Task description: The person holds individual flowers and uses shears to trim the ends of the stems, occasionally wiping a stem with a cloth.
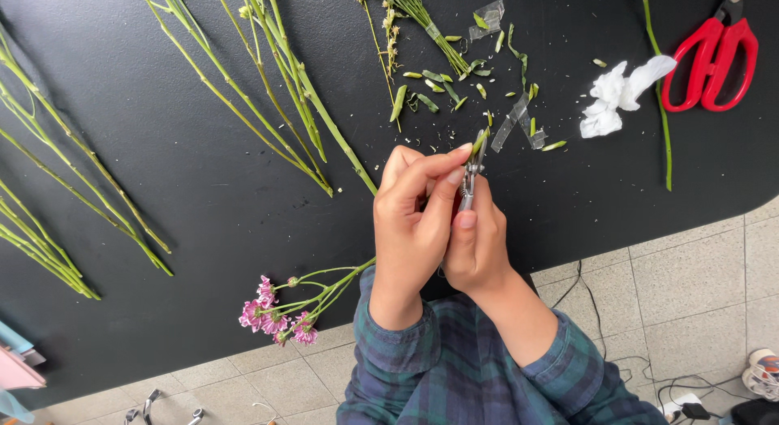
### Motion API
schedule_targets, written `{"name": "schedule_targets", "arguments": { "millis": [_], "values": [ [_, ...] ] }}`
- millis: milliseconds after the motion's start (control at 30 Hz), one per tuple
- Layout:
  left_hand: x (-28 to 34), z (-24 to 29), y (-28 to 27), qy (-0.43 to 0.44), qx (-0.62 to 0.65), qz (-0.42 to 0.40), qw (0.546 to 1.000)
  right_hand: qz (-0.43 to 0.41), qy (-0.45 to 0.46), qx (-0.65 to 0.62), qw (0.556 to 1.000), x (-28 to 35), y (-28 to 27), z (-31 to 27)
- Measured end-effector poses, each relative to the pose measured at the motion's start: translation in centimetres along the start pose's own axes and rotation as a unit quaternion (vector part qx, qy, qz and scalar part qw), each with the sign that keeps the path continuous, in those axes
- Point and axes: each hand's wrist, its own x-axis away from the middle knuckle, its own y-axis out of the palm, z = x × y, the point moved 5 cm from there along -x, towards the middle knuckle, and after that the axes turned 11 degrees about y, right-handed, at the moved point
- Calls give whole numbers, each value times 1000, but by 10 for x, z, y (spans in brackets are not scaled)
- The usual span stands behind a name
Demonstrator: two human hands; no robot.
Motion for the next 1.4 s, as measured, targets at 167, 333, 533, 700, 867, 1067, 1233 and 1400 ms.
{"name": "schedule_targets", "arguments": {
  "millis": [167,333,533,700,867,1067,1233,1400],
  "values": [
    [3,-3,0,-3,-6,15,1000,16,-4,5,1000,0,-1,7],
    [7,-7,-2,0,-21,15,1000,-40,12,-16,999,-7,-6,-5],
    [10,7,-8,-3,11,-19,1000,-11,-81,149,986,-11,-62,15],
    [17,22,-18,-30,-1,-60,998,8,-203,303,931,-7,-98,-7],
    [25,26,-22,-68,-5,-91,994,12,-262,382,886,3,-105,-29],
    [29,30,-21,-81,-6,-96,992,33,-263,417,869,11,-108,-37],
    [33,31,-21,-77,-5,-94,993,44,-262,436,860,14,-113,-36],
    [36,30,-22,-75,-7,-100,992,50,-268,464,843,15,-115,-40]
  ]
}}
